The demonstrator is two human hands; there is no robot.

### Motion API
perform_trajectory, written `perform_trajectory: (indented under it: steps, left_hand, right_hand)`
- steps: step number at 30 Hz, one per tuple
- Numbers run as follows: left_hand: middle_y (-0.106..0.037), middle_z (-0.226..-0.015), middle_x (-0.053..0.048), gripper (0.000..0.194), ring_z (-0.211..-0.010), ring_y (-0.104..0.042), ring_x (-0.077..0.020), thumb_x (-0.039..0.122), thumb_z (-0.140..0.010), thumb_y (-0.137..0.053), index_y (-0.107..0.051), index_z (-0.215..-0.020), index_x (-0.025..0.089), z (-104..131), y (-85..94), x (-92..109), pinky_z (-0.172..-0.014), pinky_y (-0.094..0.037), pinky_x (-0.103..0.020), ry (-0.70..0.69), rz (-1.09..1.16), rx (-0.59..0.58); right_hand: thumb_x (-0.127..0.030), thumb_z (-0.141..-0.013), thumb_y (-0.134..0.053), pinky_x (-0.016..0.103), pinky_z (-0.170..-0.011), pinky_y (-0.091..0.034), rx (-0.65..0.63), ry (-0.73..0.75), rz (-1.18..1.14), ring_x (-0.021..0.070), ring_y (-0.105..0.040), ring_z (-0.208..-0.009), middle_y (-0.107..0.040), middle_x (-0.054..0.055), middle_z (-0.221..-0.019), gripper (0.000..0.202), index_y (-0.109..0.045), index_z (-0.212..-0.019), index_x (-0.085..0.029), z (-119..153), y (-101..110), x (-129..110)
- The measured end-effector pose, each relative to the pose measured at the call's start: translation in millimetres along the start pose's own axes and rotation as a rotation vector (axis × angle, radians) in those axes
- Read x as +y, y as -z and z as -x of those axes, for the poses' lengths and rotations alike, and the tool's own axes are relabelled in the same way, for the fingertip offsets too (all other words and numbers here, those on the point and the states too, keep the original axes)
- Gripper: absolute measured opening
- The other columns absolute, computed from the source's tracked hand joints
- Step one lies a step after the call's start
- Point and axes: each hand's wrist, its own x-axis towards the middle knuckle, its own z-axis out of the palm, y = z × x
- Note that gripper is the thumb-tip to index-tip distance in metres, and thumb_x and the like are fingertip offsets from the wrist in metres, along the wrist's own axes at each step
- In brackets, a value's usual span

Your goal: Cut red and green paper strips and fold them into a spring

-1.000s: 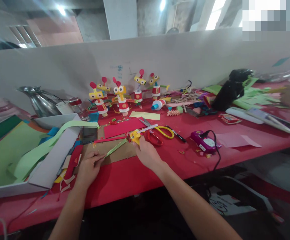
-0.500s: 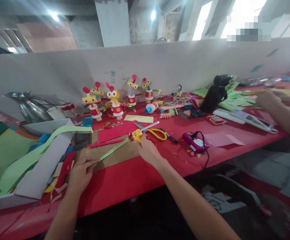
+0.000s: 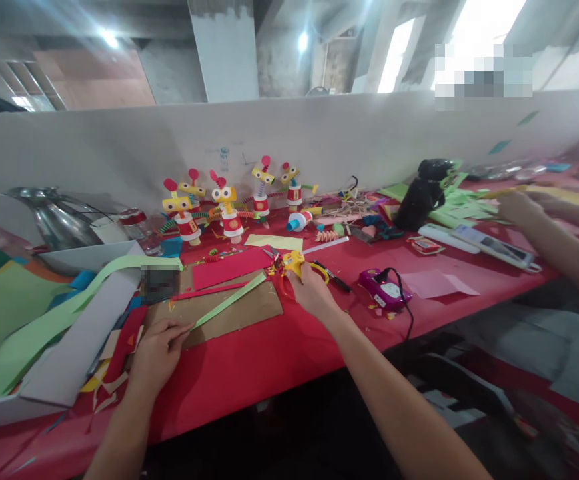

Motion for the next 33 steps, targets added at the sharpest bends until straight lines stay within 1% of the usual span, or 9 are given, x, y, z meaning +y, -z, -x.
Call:
perform_trajectory:
  steps: [4, 7, 13, 19, 24, 27, 30, 31, 33]
  left_hand:
    - [-0.063, -0.088, -0.006, 0.027, -0.085, -0.058, -0.0203, 0.022, -0.082, -0.049, -0.072, -0.096, 0.023, 0, 0.3, 1, -0.078, -0.047, -0.033, 0.006, -0.005, -0.007]
    - [-0.063, -0.090, -0.006, 0.027, -0.085, -0.058, -0.0207, 0.022, -0.082, -0.050, -0.072, -0.096, 0.023, 0, 0.2, 0, -0.077, -0.047, -0.033, 0.007, -0.007, -0.004]
    - [-0.064, -0.087, -0.005, 0.026, -0.084, -0.059, -0.0200, 0.023, -0.082, -0.050, -0.072, -0.096, 0.025, 0, 0.4, 0, -0.078, -0.047, -0.034, 0.014, -0.006, -0.017]
    - [-0.064, -0.088, -0.005, 0.026, -0.086, -0.059, -0.0202, 0.022, -0.082, -0.051, -0.072, -0.095, 0.026, 0, -0.8, 0, -0.079, -0.046, -0.034, 0.016, -0.017, -0.007]
    - [-0.064, -0.088, -0.005, 0.025, -0.084, -0.059, -0.0200, 0.021, -0.081, -0.052, -0.073, -0.094, 0.026, 0, -0.8, -1, -0.077, -0.047, -0.033, 0.014, -0.014, -0.005]
    - [-0.064, -0.089, -0.005, 0.025, -0.084, -0.060, -0.0196, 0.021, -0.081, -0.052, -0.072, -0.094, 0.026, 0, 0.6, 0, -0.077, -0.047, -0.033, 0.013, -0.018, -0.013]
    - [-0.066, -0.089, -0.004, 0.025, -0.084, -0.061, -0.0201, 0.021, -0.081, -0.052, -0.072, -0.095, 0.027, 0, 2.0, 1, -0.078, -0.046, -0.034, 0.016, -0.044, -0.002]
    - [-0.067, -0.089, -0.004, 0.025, -0.085, -0.061, -0.0205, 0.020, -0.081, -0.052, -0.072, -0.094, 0.026, 0, 2.4, 1, -0.079, -0.046, -0.034, 0.021, -0.054, 0.009]
    - [-0.069, -0.091, -0.004, 0.023, -0.087, -0.061, -0.0214, 0.020, -0.081, -0.051, -0.072, -0.091, 0.025, 1, 3.0, 2, -0.083, -0.044, -0.036, 0.037, -0.067, 0.032]
  right_hand:
    - [-0.038, -0.089, -0.039, 0.026, -0.050, -0.035, -0.073, 0.031, -0.043, 0.0165, -0.054, -0.050, -0.058, 0.002, -0.062, 0.019, -0.044, -0.085, -0.021, 10, -4, -2]
    - [-0.038, -0.090, -0.038, 0.026, -0.053, -0.037, -0.098, 0.065, -0.024, 0.0187, -0.058, -0.060, -0.061, 0.004, -0.069, 0.018, -0.044, -0.088, -0.021, 14, -13, -3]
    - [-0.038, -0.092, -0.035, 0.027, -0.061, -0.038, -0.086, 0.085, 0.115, 0.0237, -0.062, -0.078, -0.065, 0.011, -0.087, 0.022, -0.044, -0.095, -0.019, 8, -27, 3]
    - [-0.041, -0.092, -0.036, 0.028, -0.063, -0.039, -0.088, 0.088, 0.231, 0.0259, -0.063, -0.083, -0.065, 0.013, -0.090, 0.027, -0.047, -0.101, -0.018, 8, -24, 2]
    - [-0.034, -0.091, -0.039, 0.027, -0.064, -0.039, -0.035, 0.086, 0.229, 0.0250, -0.063, -0.084, -0.065, 0.014, -0.090, 0.024, -0.047, -0.102, -0.015, 8, -17, -2]
    - [-0.037, -0.090, -0.040, 0.027, -0.058, -0.039, -0.029, 0.030, 0.134, 0.0215, -0.063, -0.069, -0.066, 0.011, -0.080, 0.024, -0.050, -0.096, -0.016, 2, -8, 2]
    - [-0.043, -0.089, -0.038, 0.025, -0.053, -0.040, -0.023, -0.083, -0.038, 0.0165, -0.059, -0.053, -0.064, 0.005, -0.063, 0.030, -0.053, -0.093, -0.018, -14, 4, 16]
    - [-0.044, -0.089, -0.038, 0.025, -0.052, -0.041, 0.003, -0.125, -0.054, 0.0161, -0.058, -0.051, -0.063, 0.004, -0.061, 0.031, -0.055, -0.093, -0.018, -22, 9, 22]
    - [-0.043, -0.088, -0.041, 0.025, -0.054, -0.041, 0.108, -0.249, 0.066, 0.0166, -0.059, -0.053, -0.063, 0.004, -0.059, 0.032, -0.059, -0.091, -0.017, -40, 21, 34]
